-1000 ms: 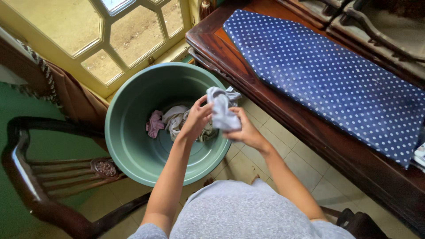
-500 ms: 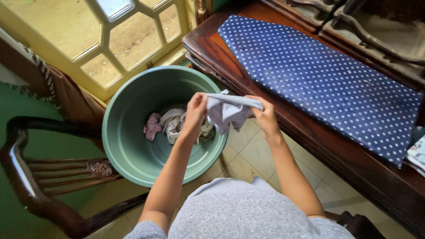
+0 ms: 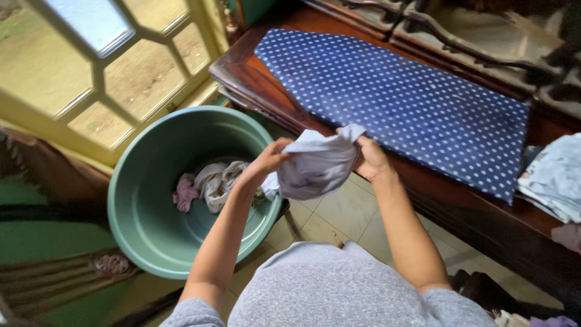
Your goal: The person picks up several items of clothing from a bin, including a shirt, shorts, and a tank top, and folds them individually on a surface before stacking them with other folded clothes.
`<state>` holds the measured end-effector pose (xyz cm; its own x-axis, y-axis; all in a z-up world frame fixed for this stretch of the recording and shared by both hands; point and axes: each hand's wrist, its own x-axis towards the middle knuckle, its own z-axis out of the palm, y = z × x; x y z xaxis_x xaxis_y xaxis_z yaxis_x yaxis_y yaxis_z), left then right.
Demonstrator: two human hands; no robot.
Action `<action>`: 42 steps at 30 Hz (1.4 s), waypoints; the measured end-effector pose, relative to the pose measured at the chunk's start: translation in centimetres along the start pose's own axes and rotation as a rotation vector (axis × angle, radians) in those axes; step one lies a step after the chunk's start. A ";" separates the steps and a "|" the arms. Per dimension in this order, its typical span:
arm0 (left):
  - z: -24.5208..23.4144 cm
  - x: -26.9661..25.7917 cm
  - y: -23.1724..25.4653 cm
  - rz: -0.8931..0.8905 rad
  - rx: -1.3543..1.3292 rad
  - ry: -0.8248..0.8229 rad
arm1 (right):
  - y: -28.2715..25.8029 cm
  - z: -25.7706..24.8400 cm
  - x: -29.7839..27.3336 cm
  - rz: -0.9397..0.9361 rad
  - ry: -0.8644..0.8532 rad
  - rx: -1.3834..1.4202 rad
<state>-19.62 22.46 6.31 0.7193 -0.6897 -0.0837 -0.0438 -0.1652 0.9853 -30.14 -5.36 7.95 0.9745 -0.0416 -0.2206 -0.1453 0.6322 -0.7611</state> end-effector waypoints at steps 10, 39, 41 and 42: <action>6.7 4.0 3.6 0.128 0.014 -0.083 | -2.6 -4.3 -2.4 -0.071 0.069 -0.697; 18.2 9.2 3.1 0.211 -0.025 0.324 | -10.5 -9.5 -8.3 -0.019 0.009 0.124; 20.0 9.1 4.9 0.122 -0.101 0.211 | -10.8 -9.9 -8.4 -0.088 -0.022 0.070; 21.0 9.3 5.7 0.066 -0.080 0.102 | -10.7 -10.1 -8.5 -0.095 -0.017 0.052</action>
<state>-27.73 0.32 8.00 0.7838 -0.6210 -0.0066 -0.0408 -0.0620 0.9972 -38.55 -19.60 11.83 0.9863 -0.0904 -0.1381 -0.0434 0.6652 -0.7454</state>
